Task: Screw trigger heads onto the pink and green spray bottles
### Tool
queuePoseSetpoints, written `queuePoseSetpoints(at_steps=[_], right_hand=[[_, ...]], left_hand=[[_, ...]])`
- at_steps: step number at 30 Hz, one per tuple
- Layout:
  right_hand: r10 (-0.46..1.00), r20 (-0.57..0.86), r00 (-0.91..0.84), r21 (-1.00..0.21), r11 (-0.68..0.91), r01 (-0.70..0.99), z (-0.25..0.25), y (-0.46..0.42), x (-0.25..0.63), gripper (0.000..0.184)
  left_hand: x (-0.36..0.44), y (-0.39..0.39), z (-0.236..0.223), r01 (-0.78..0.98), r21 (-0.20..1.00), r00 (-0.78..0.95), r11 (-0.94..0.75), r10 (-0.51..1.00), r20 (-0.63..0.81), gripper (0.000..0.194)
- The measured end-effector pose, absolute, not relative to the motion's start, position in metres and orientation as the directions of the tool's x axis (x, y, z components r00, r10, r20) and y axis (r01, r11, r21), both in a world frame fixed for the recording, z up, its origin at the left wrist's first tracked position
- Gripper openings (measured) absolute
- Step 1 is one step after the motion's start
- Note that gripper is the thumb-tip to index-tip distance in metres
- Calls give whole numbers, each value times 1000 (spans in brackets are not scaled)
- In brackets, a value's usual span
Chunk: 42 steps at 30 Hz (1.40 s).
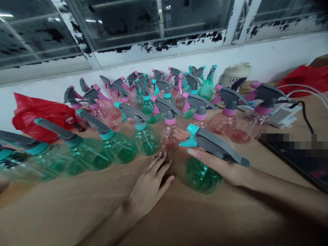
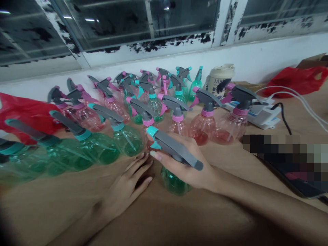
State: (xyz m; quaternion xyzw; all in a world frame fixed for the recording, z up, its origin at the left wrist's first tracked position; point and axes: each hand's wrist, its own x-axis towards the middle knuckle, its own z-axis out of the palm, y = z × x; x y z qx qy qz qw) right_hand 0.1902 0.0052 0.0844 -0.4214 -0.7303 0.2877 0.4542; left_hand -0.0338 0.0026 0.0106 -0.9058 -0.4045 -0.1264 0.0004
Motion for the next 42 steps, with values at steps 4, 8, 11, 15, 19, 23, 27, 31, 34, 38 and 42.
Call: queuePoseSetpoints(at_steps=[4,8,11,15,19,23,27,31,34,38,42], right_hand=[[880,415,-230,-830,470,300,83,6,190,13],[879,411,-241,-834,469,290,84,7,189,16],[872,415,-260,-822,482,304,85,8,188,13],[859,433,-275,-806,505,309,84,9,188,15],[859,433,-273,-789,507,346,83,10,189,17],[843,449,-297,-766,534,358,83,11,191,20],[839,446,-312,-780,536,324,86,11,191,17],[832,450,-325,-808,534,249,87,10,191,11],[847,425,-320,-830,505,235,87,8,191,16],[879,402,-255,-838,466,284,85,6,190,10],[883,397,-251,-829,462,315,84,5,190,11]], left_hand=[[-34,3,11,736,114,635,-667,739,224,40],[-34,3,10,736,107,637,-669,737,227,41],[-35,3,8,737,104,633,-668,736,238,41],[-35,4,8,736,109,634,-668,737,233,40],[-35,4,8,736,112,637,-668,738,221,40],[-35,4,7,735,113,635,-669,737,232,40],[-35,4,7,730,107,635,-675,728,258,39],[-35,2,9,735,102,634,-670,734,244,40],[-34,2,11,737,98,637,-669,735,230,39],[-33,3,11,733,96,642,-673,731,232,40],[-33,4,10,733,103,639,-672,732,235,40]])
